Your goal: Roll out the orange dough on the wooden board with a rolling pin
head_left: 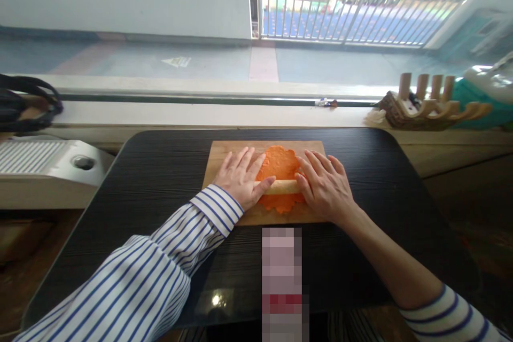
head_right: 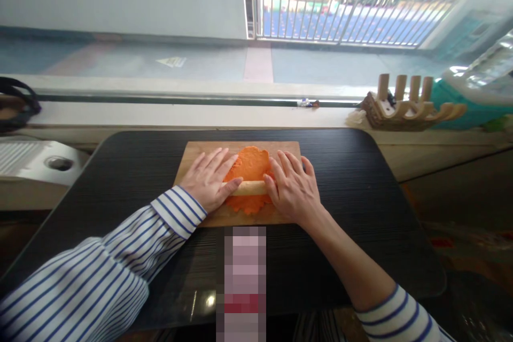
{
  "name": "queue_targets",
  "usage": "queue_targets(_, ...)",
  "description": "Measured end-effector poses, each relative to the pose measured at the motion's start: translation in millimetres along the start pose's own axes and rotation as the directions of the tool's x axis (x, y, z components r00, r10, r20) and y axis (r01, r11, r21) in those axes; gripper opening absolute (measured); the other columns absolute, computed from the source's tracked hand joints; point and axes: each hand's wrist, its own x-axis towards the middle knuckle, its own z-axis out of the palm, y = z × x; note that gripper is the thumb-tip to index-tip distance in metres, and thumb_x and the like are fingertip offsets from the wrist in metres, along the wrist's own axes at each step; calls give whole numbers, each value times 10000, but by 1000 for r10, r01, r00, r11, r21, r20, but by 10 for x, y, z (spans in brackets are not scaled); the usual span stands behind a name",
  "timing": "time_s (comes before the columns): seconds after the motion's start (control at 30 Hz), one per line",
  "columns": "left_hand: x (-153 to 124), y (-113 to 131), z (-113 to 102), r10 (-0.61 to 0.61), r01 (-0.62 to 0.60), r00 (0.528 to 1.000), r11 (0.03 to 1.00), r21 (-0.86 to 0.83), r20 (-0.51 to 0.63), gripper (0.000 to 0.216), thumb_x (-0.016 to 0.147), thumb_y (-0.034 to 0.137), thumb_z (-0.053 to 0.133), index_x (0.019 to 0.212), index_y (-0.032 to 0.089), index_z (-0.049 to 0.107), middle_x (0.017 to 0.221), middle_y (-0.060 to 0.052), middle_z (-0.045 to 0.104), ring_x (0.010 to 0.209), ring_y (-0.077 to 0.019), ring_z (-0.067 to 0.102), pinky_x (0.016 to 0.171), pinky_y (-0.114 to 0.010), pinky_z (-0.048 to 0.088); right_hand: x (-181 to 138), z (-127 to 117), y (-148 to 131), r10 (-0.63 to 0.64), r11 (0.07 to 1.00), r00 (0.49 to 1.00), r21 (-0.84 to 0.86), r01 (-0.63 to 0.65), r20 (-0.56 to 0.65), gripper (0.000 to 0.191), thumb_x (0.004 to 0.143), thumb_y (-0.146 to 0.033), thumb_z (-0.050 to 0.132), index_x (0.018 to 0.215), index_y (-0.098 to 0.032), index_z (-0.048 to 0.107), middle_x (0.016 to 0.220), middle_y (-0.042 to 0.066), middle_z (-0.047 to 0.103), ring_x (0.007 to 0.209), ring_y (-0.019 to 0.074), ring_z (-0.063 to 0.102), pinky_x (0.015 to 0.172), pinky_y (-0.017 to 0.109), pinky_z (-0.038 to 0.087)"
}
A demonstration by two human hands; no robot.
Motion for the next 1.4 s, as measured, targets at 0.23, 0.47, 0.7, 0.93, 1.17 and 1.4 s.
queue_targets(0.23,-225,50,-44,106,-106,991,994,3,-77,684,919,611,251,1378,145,452,1443,-186,433,1359,-309,357,1119,-517,224,-294,-19,-66,-47,999,998,-1,47,-41,452,972,-384,366,1354,-164,466,1458,111,427,1346,246,355,1098,447,208)
queue_targets(0.47,-16,-12,11,33,-34,998,999,-7,-49,697,921,629,205,1392,168,429,1443,-158,442,1364,-279,352,1114,-501,238,-29,6,6,-18,1000,1000,2,18,-17,446,976,-382,333,1329,-163,496,1429,126,462,1321,247,384,1092,442,220)
queue_targets(0.7,179,-73,-6,-28,29,999,999,-45,30,675,927,613,234,1408,174,412,1479,-154,391,1381,-279,324,1116,-503,237,255,19,85,-3,999,1000,32,2,28,456,980,-392,299,1321,-165,500,1420,133,469,1318,257,381,1065,440,265)
queue_targets(0.93,315,-141,18,-42,42,999,997,-66,4,695,919,638,215,1403,185,421,1471,-147,406,1372,-277,338,1110,-512,252,430,82,152,29,996,999,88,-32,29,444,975,-372,299,1322,-174,493,1408,137,481,1305,265,401,1047,457,296)
queue_targets(1.17,313,-138,7,-52,53,998,996,-65,21,718,916,644,201,1390,163,443,1466,-162,408,1375,-288,333,1112,-526,243,438,68,144,32,994,997,101,-38,65,440,972,-379,311,1313,-178,504,1398,128,494,1307,262,401,1041,455,312)
queue_targets(1.4,195,-112,23,16,-20,999,996,-82,-51,777,901,670,163,1387,136,449,1435,-192,441,1353,-310,367,1102,-529,264,342,52,130,-10,997,1000,73,8,24,448,978,-389,300,1307,-163,506,1391,127,501,1299,247,410,1064,428,278)
